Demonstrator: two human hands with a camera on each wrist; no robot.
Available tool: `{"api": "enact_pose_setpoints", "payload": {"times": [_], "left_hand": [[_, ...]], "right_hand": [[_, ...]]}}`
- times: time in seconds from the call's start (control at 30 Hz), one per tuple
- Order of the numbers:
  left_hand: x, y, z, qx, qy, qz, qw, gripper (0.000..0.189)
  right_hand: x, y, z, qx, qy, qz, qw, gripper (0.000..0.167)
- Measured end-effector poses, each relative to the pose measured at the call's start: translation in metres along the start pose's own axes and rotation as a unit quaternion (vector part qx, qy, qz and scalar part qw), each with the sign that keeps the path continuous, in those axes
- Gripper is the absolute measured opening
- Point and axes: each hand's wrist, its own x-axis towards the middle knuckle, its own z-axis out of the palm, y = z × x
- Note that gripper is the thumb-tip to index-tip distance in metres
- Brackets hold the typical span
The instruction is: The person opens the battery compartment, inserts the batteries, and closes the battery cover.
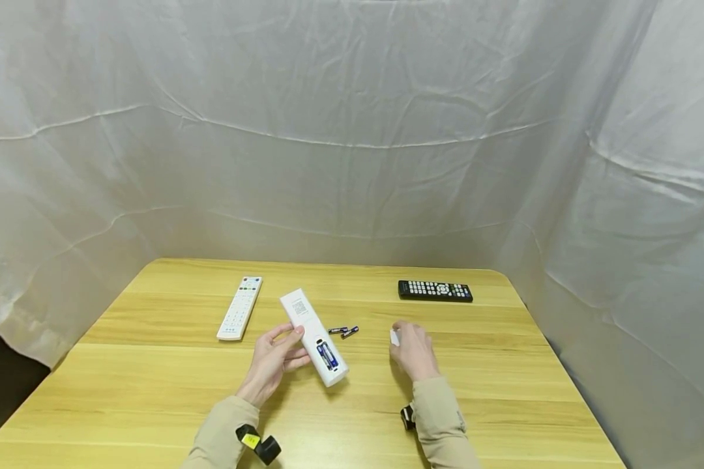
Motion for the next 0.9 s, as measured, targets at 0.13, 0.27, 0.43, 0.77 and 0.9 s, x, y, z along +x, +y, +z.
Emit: {"api": "enact_pose_setpoints", "payload": {"times": [0.13, 0.27, 0.43, 0.77, 0.9], "left_hand": [[0.001, -0.001, 0.000, 0.002, 0.004, -0.002, 1.0000, 0.048], [0.002, -0.002, 0.000, 0.003, 0.010, -0.004, 0.9999, 0.046], [0.001, -0.002, 0.000, 0.001, 0.009, 0.000, 1.0000, 0.048], [0.001, -0.003, 0.001, -0.002, 0.011, 0.001, 0.9999, 0.049], [0.001, -0.003, 0.001, -0.001, 0.008, -0.001, 1.0000, 0.051]], "right_hand": [[-0.001, -0.005, 0.002, 0.011, 0.002, -0.010, 0.9999, 0.042], [-0.003, -0.011, 0.005, 0.021, 0.007, -0.027, 0.9994, 0.042], [-0.006, -0.019, 0.009, 0.038, 0.014, -0.044, 0.9982, 0.043], [-0.014, -0.039, 0.009, 0.100, 0.016, -0.068, 0.9925, 0.047], [-0.017, -0.046, 0.008, 0.103, 0.027, -0.097, 0.9896, 0.044]]}}
